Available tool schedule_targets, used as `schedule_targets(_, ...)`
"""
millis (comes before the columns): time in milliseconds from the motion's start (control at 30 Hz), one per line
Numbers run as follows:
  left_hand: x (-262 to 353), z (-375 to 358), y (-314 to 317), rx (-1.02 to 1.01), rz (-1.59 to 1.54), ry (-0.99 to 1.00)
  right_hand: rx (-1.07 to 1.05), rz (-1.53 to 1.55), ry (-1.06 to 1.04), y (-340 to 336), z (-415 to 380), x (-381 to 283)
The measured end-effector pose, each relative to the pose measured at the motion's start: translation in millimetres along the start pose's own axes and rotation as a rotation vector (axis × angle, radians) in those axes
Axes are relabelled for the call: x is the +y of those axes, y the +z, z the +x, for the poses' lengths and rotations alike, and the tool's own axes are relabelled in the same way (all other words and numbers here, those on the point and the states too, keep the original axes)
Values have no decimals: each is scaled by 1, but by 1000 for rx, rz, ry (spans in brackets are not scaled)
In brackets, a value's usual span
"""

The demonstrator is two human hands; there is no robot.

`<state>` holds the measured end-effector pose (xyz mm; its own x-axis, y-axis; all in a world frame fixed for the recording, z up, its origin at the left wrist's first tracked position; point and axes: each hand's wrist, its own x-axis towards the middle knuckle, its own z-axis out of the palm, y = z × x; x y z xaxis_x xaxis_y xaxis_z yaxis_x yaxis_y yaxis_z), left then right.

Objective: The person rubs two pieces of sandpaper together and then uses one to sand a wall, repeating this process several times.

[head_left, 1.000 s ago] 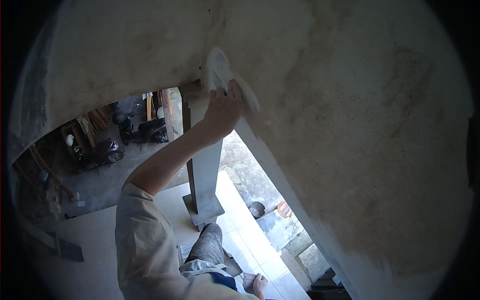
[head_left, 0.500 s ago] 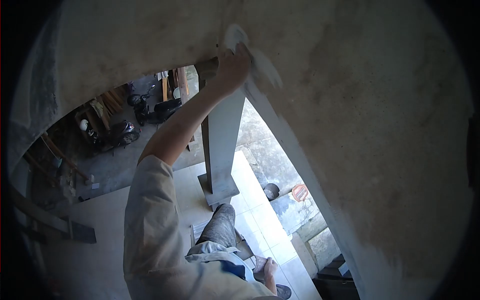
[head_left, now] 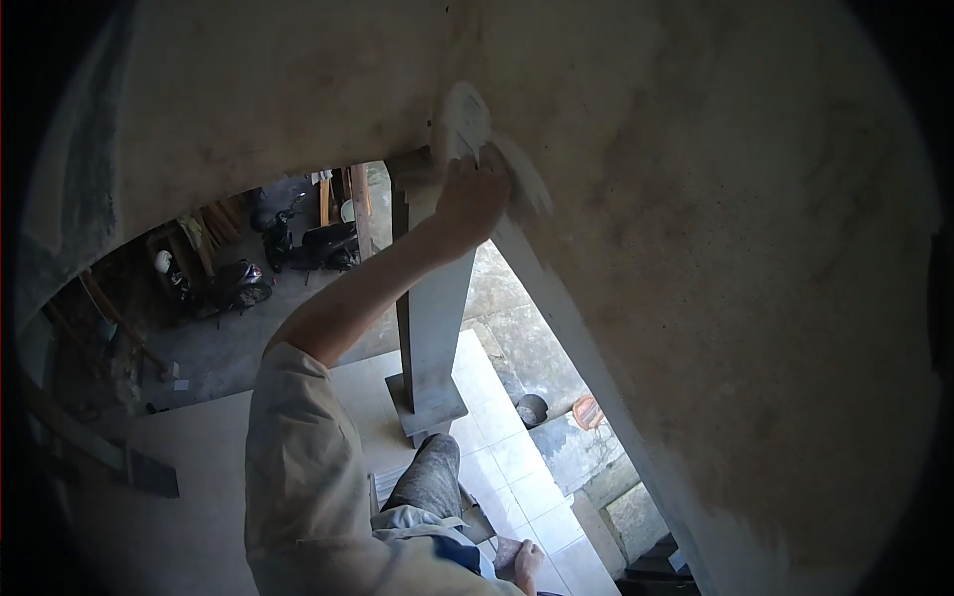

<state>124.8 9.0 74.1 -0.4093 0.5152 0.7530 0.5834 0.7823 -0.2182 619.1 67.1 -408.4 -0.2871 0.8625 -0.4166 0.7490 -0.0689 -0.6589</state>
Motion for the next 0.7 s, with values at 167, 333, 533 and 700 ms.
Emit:
schedule_targets(167,-18,17,7,-6,-46,-43,-81,79,94,3,11,11)
schedule_targets(333,8,0,-9,173,98,50,9,54,-1,14,18,22)
schedule_targets(533,-9,25,-8,108,-31,-55,-51,80,57,1,8,12)
schedule_targets(700,11,2,-25,204,168,115,-24,21,-1,1,5,7)
